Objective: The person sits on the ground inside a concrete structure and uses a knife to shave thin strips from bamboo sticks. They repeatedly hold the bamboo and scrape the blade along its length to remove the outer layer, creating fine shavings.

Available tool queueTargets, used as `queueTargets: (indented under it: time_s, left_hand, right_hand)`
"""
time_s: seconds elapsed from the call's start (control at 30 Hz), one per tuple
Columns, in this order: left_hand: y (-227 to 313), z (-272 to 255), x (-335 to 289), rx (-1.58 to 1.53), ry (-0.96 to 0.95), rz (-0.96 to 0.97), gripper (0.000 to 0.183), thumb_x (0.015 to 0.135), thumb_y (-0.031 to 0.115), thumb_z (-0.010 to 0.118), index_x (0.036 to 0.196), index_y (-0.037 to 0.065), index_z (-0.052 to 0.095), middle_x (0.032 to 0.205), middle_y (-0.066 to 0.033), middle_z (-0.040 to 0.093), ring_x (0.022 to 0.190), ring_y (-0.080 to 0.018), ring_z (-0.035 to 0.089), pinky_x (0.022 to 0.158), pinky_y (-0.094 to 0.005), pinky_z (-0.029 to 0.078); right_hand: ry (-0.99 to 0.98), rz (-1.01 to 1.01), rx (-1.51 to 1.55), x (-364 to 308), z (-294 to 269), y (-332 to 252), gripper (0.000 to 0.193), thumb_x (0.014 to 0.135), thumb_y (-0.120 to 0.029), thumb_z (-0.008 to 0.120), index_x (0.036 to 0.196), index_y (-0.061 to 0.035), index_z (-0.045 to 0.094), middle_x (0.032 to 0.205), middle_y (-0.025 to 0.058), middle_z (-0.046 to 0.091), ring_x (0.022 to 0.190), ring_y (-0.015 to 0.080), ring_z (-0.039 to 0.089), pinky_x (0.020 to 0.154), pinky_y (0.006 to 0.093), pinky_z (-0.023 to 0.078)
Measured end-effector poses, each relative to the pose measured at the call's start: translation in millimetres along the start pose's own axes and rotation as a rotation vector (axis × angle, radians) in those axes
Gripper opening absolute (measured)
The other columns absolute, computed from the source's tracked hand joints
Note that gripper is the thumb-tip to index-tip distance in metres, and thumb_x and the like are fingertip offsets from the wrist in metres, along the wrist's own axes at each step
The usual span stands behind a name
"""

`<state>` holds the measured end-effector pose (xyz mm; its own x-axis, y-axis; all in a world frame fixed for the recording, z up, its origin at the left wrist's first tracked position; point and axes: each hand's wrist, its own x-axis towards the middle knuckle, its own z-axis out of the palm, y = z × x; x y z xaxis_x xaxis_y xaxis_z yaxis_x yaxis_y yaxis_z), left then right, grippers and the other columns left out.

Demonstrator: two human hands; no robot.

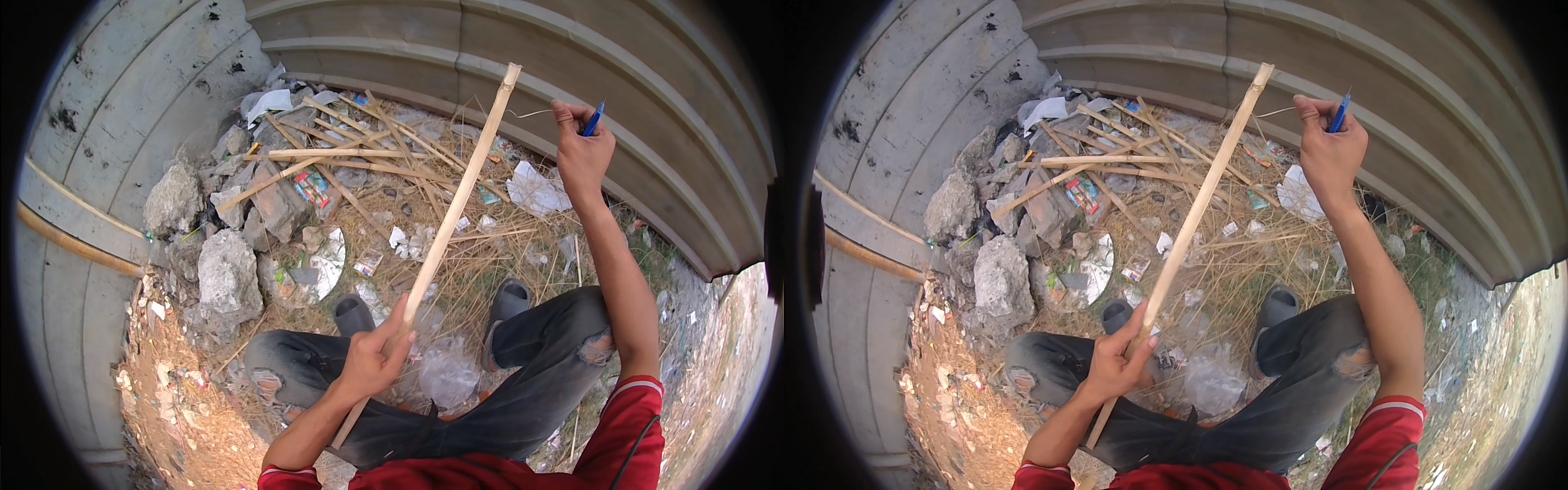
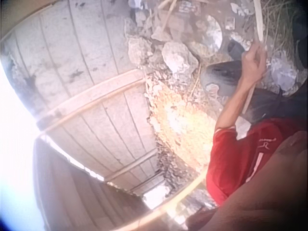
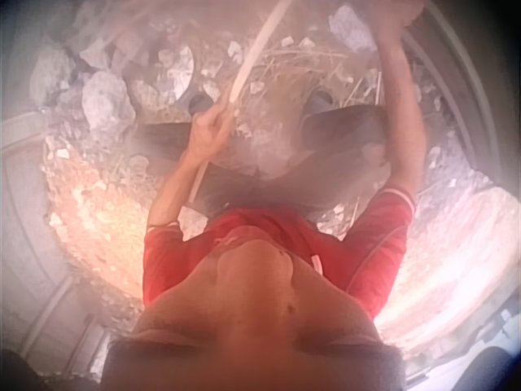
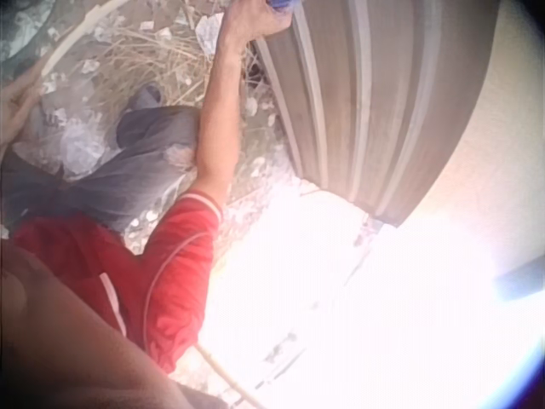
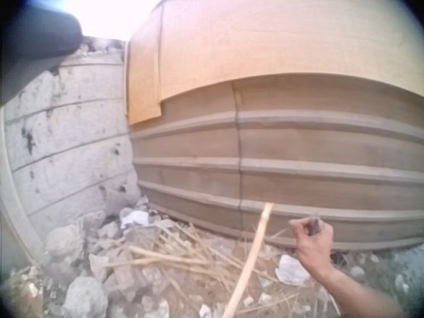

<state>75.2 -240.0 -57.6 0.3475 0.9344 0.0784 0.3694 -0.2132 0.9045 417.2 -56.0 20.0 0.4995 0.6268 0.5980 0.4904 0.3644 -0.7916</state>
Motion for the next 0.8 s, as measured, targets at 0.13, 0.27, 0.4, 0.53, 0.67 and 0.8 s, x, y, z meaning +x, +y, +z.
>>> queueTargets:
  time_s: [0.13, 0.27, 0.4, 0.53, 0.67, 0.8]
  left_hand:
    - [-4.8, -0.7, 1.2, -0.043, -0.005, -0.011, 0.057, 0.093, 0.008, 0.066, 0.146, -0.002, 0.046, 0.078, -0.0124, 0.067, 0.067, -0.0065, 0.059, 0.062, -0.0251, 0.048]
    - [-8.5, 0.9, 2.7, -0.175, -0.004, -0.118, 0.057, 0.095, 0.007, 0.063, 0.147, -0.005, 0.042, 0.098, -0.0169, 0.072, 0.085, -0.007, 0.062, 0.076, -0.0258, 0.05]
    - [-9.5, 3.4, 7.8, -0.366, 0.088, -0.097, 0.058, 0.098, 0.002, 0.058, 0.149, -0.01, 0.035, 0.131, -0.016, 0.06, 0.112, -0.0095, 0.055, 0.095, -0.0245, 0.044]
    - [-0.4, 0.5, 18.2, -0.477, 0.1, -0.17, 0.059, 0.098, -0.001, 0.056, 0.15, -0.012, 0.03, 0.146, -0.0161, 0.048, 0.124, -0.0129, 0.049, 0.103, -0.0251, 0.039]
    - [-11.2, 1.0, 19.2, -0.4, 0.157, -0.118, 0.059, 0.099, -0.001, 0.055, 0.152, -0.008, 0.031, 0.114, -0.0021, 0.058, 0.08, 0.0001, 0.044, 0.066, -0.0169, 0.035]
    - [-15.8, 2.3, 16.1, -0.34, 0.17, -0.064, 0.059, 0.099, -0.002, 0.056, 0.152, -0.009, 0.031, 0.115, -0.0036, 0.055, 0.088, -0.0026, 0.043, 0.073, -0.0195, 0.034]
  right_hand:
    - [0.009, 0.009, -0.132, 13.0, -22.7, -0.3, 0.03, 0.091, -0.026, 0.077, 0.097, 0.0025, 0.071, 0.059, -0.0066, 0.044, 0.052, 0.0031, 0.036, 0.048, 0.0226, 0.029]
    - [-0.577, 0.081, -0.169, -18.1, -20.2, -18.6, 0.05, 0.097, -0.047, 0.061, 0.092, 0.0036, 0.063, 0.062, 0.0048, 0.046, 0.061, 0.0131, 0.041, 0.058, 0.0333, 0.037]
    - [-1.201, -0.061, -0.163, -75.9, 2.9, -68.7, 0.044, 0.101, -0.04, 0.052, 0.087, 0.0008, 0.06, 0.066, 0.0202, 0.058, 0.062, 0.0402, 0.057, 0.064, 0.0489, 0.044]
    - [-1.468, -0.188, -0.253, -128.0, 13.0, -78.9, 0.042, 0.101, -0.041, 0.052, 0.099, -0.0009, 0.064, 0.075, 0.0256, 0.066, 0.075, 0.0479, 0.066, 0.069, 0.0567, 0.051]
    - [-1.495, -0.178, -0.33, -140.1, 22.8, -79.2, 0.044, 0.101, -0.042, 0.052, 0.104, 0.0, 0.065, 0.076, 0.0273, 0.068, 0.074, 0.0486, 0.067, 0.068, 0.057, 0.053]
    - [-1.296, -0.164, -0.346, -128.5, 29.8, -59.4, 0.044, 0.101, -0.042, 0.052, 0.1, 0.0005, 0.063, 0.07, 0.0256, 0.066, 0.069, 0.0473, 0.066, 0.064, 0.0564, 0.053]
